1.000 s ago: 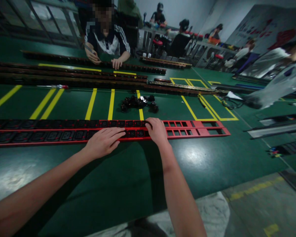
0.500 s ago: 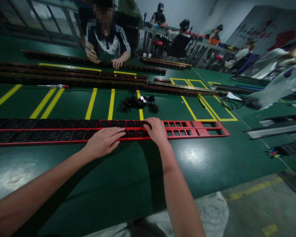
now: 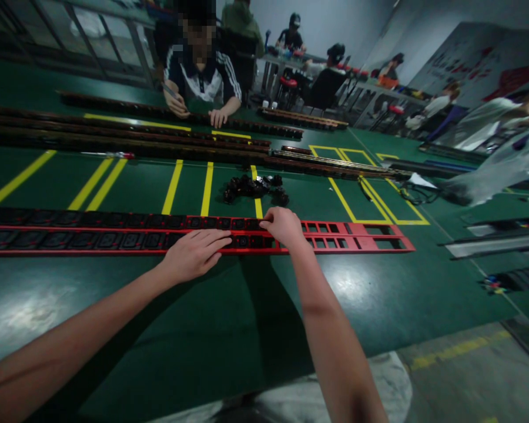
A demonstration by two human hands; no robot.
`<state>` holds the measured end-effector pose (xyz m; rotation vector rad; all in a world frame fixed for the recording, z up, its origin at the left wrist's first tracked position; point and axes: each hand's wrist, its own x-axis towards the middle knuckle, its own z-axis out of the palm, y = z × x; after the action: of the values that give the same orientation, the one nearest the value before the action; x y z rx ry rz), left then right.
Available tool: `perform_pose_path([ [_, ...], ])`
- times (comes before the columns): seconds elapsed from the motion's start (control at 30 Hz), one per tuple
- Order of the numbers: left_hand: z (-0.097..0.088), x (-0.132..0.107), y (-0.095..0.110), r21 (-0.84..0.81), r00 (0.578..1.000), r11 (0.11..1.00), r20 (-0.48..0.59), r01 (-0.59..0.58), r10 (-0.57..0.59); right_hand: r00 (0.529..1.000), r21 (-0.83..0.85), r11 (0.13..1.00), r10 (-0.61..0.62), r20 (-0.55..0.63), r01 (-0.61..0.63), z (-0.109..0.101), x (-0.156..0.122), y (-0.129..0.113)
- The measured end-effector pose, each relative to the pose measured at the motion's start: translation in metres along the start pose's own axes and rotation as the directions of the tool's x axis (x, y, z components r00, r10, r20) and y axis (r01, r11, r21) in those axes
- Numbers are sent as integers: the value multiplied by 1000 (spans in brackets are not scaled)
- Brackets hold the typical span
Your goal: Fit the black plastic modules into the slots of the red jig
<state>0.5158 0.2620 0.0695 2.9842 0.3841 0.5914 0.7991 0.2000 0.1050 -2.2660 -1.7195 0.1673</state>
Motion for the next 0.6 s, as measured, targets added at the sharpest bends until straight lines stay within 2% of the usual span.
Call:
perform_pose_path([
  [0.07, 0, 0, 0, -1, 1000, 1000, -2, -1, 1, 999, -55, 998, -22, 35, 23, -6, 13, -11],
  [0.17, 0, 0, 0, -2, 1000, 1000, -10, -3, 3, 997, -57, 995, -79, 20, 80, -5, 37, -35],
  [0.37, 1, 0, -1, 5, 1000, 1000, -22, -7, 7, 978, -14, 978, -206, 18, 206, 28, 79, -82],
  [0.5, -1, 1, 0, 20, 1000, 1000, -13, -13, 13, 979, -64, 979, -190, 71, 195, 42, 86, -94],
  [0.6, -2, 1, 0, 7, 1000, 1000, -9, -7, 7, 980, -40, 980, -194, 44, 196, 40, 82, -93],
])
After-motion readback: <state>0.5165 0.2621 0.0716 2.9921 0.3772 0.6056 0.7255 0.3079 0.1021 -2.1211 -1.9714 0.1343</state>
